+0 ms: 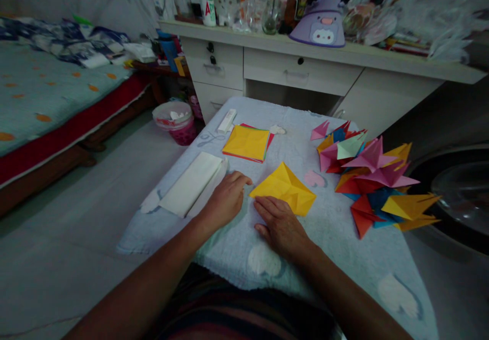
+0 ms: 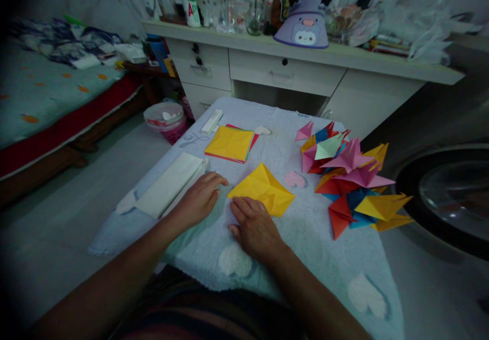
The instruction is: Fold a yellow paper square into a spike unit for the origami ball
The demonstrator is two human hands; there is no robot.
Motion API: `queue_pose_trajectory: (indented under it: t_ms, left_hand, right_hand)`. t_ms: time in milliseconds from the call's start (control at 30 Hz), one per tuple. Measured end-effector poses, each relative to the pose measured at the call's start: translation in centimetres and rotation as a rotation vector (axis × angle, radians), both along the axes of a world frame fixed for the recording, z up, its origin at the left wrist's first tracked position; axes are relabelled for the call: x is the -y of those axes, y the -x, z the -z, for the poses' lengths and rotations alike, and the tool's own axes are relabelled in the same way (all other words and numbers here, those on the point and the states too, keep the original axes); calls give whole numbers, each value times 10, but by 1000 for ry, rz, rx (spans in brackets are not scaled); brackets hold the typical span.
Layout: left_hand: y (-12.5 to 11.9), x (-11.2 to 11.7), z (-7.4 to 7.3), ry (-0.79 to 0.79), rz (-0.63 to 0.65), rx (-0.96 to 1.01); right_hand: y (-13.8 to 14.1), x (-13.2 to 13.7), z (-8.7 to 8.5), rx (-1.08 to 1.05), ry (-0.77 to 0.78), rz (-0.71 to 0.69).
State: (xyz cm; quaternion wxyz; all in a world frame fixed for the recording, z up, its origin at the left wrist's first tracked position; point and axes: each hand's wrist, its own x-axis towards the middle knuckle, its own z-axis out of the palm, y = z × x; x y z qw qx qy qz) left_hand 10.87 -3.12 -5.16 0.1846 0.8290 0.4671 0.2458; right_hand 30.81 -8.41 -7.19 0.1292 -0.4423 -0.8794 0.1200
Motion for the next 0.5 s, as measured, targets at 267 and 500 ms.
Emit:
queue_pose_trajectory:
  t_ms: [267,500]
  left_hand:
    - [-3,23,12,-48,-3,-127]
    - [-5,13,19,22,-47,-14]
  right_hand:
    - [0,0,0,-6,4,-7]
    - [-1,1,-1,-4,1,-13]
